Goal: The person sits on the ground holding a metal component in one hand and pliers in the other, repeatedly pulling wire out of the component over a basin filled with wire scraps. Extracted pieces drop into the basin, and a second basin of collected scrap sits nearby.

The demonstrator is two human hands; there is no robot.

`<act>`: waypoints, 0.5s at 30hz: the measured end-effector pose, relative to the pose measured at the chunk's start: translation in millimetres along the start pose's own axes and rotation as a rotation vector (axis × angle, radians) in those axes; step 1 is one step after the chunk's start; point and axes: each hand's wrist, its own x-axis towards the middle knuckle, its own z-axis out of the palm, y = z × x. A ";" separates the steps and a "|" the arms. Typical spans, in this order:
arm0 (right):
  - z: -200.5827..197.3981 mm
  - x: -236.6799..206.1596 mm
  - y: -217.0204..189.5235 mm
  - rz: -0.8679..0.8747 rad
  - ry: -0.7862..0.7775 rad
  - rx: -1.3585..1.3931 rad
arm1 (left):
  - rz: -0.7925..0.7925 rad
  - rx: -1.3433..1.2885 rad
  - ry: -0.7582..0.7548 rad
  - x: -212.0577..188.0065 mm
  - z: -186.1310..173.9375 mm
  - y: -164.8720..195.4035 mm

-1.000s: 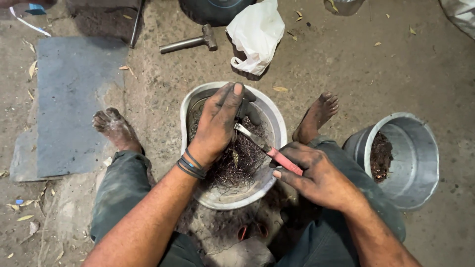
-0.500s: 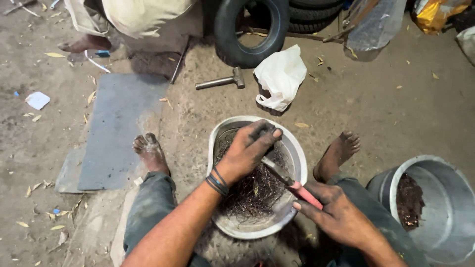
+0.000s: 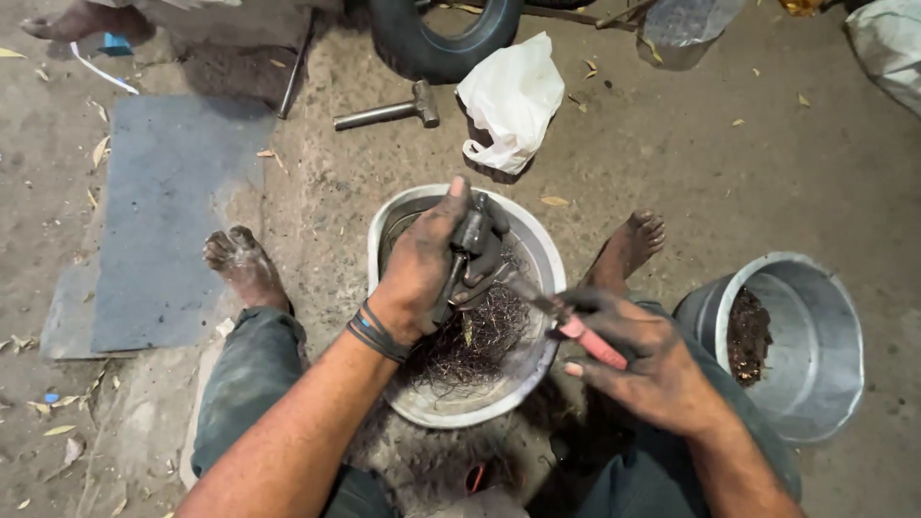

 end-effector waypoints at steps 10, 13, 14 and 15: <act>9.7 15.6 -9.1 -0.145 0.411 -0.594 | -0.201 -0.305 -0.002 -15.1 18.4 9.1; 14.5 19.7 -15.6 -0.156 0.426 -0.716 | -0.189 -0.207 0.109 -13.4 19.7 5.7; 15.4 20.5 -17.7 -0.156 0.430 -0.758 | -0.181 -0.188 0.127 -13.1 19.9 3.8; 15.9 21.6 -19.2 -0.170 0.432 -0.781 | -0.196 -0.202 0.112 -12.8 19.9 1.8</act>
